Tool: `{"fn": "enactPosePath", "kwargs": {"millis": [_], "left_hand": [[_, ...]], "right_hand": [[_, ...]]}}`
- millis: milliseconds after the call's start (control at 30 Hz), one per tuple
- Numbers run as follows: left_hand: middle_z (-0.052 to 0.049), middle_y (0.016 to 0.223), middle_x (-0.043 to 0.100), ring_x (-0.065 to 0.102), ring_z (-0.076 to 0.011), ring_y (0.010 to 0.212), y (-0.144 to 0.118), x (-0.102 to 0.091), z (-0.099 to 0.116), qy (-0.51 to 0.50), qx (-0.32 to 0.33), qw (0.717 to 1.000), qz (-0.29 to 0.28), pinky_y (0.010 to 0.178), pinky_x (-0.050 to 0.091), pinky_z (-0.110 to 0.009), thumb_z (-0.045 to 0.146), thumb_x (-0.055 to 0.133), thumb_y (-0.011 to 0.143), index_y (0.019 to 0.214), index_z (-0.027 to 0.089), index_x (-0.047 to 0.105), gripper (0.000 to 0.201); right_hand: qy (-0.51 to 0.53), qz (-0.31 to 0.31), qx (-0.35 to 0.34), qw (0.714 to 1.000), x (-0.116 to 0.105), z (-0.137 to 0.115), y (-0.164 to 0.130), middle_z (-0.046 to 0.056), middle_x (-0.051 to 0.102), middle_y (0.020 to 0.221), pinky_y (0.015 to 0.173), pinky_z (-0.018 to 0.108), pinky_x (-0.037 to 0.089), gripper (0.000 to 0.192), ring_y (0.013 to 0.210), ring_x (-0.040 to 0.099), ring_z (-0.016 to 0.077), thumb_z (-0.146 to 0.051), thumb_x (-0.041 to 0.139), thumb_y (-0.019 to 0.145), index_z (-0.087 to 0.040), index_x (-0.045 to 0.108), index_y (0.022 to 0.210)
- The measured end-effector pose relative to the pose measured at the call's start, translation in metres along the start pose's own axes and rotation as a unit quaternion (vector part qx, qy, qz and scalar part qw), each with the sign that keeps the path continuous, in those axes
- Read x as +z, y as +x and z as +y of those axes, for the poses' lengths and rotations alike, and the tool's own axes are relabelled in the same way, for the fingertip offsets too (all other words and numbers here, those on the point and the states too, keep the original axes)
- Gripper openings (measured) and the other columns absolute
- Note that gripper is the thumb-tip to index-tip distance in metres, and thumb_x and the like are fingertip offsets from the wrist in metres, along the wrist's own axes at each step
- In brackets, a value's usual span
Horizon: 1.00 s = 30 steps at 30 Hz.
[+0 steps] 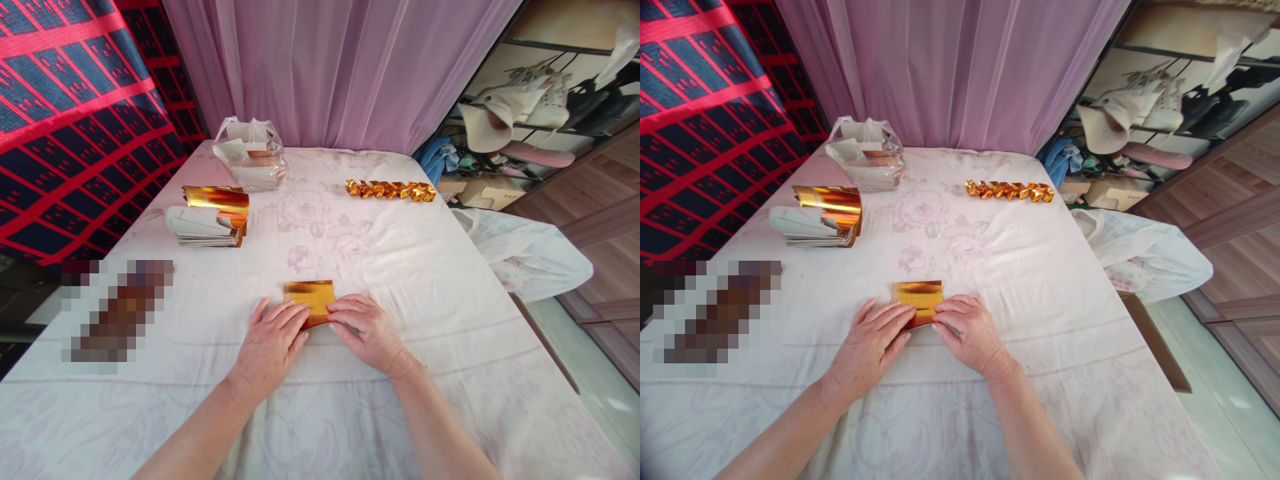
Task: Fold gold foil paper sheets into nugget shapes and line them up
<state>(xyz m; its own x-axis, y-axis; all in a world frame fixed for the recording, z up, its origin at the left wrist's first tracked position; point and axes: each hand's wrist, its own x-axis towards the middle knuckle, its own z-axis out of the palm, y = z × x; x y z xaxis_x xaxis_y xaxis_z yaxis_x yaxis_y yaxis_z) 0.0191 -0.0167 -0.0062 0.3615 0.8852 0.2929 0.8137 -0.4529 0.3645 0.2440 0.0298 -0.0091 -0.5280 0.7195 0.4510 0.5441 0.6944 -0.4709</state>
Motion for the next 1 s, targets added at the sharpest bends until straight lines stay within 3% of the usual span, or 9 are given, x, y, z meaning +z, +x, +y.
{"fn": "enactPosePath", "kwargs": {"millis": [233, 367, 533, 700, 833, 1000], "left_hand": [[-0.005, 0.103, 0.074, 0.068, -0.021, 0.098, 0.003, -0.001, -0.011, -0.029, -0.045, 0.998, 0.043, 0.104, 0.043, -0.05, 0.029, 0.044, 0.099, 0.107, 0.021, 0.062, 0.022], [-0.004, 0.098, 0.074, 0.068, -0.0212, 0.091, 0.004, -0.001, -0.019, -0.029, -0.054, 0.995, 0.075, 0.099, 0.047, -0.049, 0.029, 0.045, 0.098, 0.118, 0.02, 0.056, 0.024], [-0.007, 0.107, 0.072, 0.066, -0.0241, 0.1, 0.004, -0.002, -0.017, -0.019, -0.039, 0.995, 0.091, 0.094, 0.051, -0.048, 0.028, 0.049, 0.097, 0.144, 0.02, 0.038, 0.049], [-0.011, 0.129, 0.062, 0.056, -0.0252, 0.122, 0.004, -0.009, -0.002, 0.025, 0.048, 0.989, 0.138, 0.107, 0.044, -0.048, 0.017, 0.053, 0.093, 0.131, 0.019, 0.054, 0.038], [-0.007, 0.119, 0.07, 0.06, -0.0208, 0.118, 0.004, -0.008, 0.012, 0.025, 0.147, 0.984, 0.097, 0.108, 0.046, -0.04, 0.016, 0.051, 0.094, 0.122, 0.016, 0.062, 0.03], [-0.008, 0.129, 0.066, 0.056, -0.0248, 0.126, 0.001, 0.003, 0.014, 0.082, 0.147, 0.985, 0.03, 0.11, 0.044, -0.043, 0.027, 0.045, 0.098, 0.127, 0.013, 0.06, 0.035]], "right_hand": [[0.009, 0.02, 0.028, 0.999, 0.004, 0.001, 0.0, 0.005, 0.076, 0.096, 0.086, 0.038, 0.052, 0.017, 0.093, 0.067, 0.0201, -0.025, 0.056, 0.094, -0.023, 0.073, 0.092], [0.013, 0.042, 0.05, 0.998, 0.008, 0.002, 0.003, 0.004, 0.075, 0.092, 0.083, 0.037, 0.052, 0.016, 0.089, 0.067, 0.0197, -0.025, 0.057, 0.093, -0.022, 0.072, 0.087], [0.005, 0.045, 0.066, 0.997, 0.01, 0.0, 0.006, 0.004, 0.074, 0.089, 0.081, 0.037, 0.05, 0.015, 0.086, 0.066, 0.0197, -0.024, 0.058, 0.092, -0.022, 0.07, 0.084], [-0.007, 0.05, 0.086, 0.995, 0.012, -0.002, 0.008, 0.004, 0.074, 0.086, 0.081, 0.036, 0.049, 0.017, 0.085, 0.065, 0.0195, -0.024, 0.058, 0.091, -0.022, 0.069, 0.079], [-0.015, 0.046, 0.089, 0.995, 0.014, -0.002, 0.009, 0.004, 0.073, 0.086, 0.081, 0.036, 0.049, 0.016, 0.084, 0.064, 0.0195, -0.022, 0.058, 0.091, -0.021, 0.069, 0.08], [-0.023, 0.056, 0.082, 0.995, 0.015, -0.001, 0.009, 0.004, 0.073, 0.085, 0.082, 0.036, 0.049, 0.014, 0.084, 0.065, 0.0196, -0.021, 0.059, 0.09, -0.021, 0.069, 0.079]]}}
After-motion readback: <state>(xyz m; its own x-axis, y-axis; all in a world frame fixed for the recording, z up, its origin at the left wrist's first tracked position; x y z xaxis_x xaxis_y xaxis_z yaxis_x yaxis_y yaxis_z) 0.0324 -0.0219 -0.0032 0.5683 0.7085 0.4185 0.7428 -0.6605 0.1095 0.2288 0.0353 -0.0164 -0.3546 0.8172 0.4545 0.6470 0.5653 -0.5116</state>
